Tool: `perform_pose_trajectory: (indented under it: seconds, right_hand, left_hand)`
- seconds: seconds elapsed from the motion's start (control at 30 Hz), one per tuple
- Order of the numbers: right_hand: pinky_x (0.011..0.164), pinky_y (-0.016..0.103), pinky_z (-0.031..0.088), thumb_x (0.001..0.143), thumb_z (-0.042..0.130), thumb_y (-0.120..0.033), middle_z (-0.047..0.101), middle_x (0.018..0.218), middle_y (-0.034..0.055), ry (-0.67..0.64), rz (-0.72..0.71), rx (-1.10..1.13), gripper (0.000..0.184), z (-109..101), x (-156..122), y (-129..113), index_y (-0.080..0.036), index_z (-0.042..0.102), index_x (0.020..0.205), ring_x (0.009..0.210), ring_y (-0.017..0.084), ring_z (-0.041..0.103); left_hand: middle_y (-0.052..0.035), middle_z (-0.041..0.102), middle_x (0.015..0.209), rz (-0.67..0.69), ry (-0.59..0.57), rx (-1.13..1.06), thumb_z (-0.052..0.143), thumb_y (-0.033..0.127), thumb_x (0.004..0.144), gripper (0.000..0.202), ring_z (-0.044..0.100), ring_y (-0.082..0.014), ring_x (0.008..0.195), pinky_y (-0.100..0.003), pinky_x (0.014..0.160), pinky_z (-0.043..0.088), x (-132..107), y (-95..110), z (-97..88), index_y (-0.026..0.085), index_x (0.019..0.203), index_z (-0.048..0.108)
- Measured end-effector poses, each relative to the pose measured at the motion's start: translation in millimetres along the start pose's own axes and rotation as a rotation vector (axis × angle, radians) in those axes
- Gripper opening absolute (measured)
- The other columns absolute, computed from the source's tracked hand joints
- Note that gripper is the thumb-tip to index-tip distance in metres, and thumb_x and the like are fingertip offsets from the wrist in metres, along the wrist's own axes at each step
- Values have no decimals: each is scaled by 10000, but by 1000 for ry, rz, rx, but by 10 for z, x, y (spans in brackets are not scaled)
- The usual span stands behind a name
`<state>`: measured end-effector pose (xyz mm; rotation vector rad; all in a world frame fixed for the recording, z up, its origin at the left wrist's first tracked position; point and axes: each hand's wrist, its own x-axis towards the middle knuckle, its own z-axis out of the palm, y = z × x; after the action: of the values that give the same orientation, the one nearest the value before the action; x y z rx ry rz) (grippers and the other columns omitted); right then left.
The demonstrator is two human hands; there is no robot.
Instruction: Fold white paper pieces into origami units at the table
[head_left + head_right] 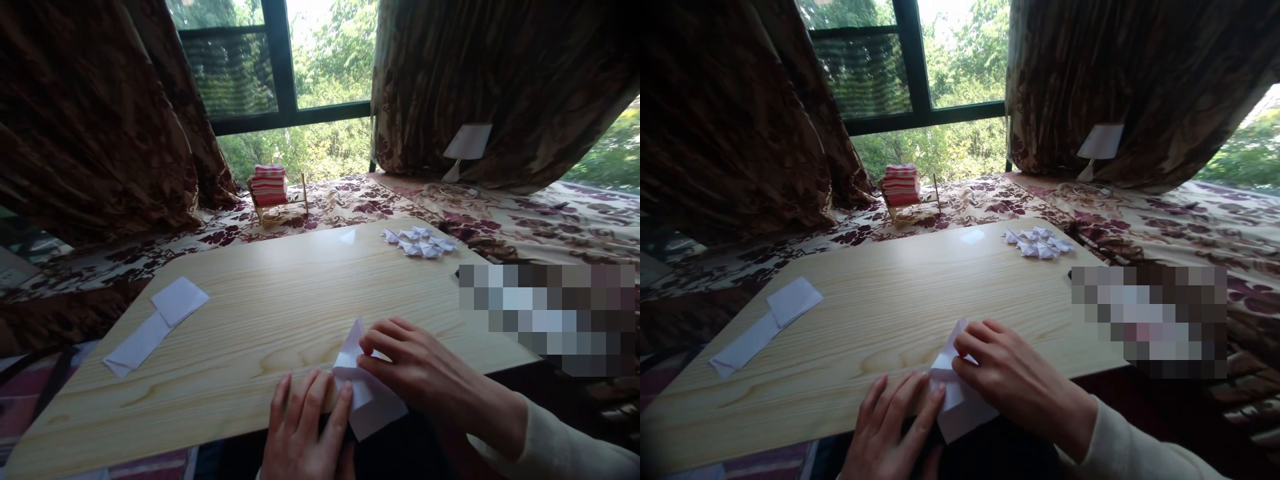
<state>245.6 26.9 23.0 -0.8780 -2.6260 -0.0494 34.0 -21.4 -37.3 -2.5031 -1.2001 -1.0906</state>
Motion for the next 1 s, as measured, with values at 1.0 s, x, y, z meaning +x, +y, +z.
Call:
perform_pose_trajectory:
  seconds: [1.0]
  right_hand:
    - [712,330,348,873,571,-188,580,867,32,-76,57,2,41,16,-5,-4,-168,591,844,804,192,470]
  left_hand:
    - [-126,627,1115,18,-61,-5,540,290,807,399,522,-261,1101,-513,1041,243,60,-10,-65,198,1191,593]
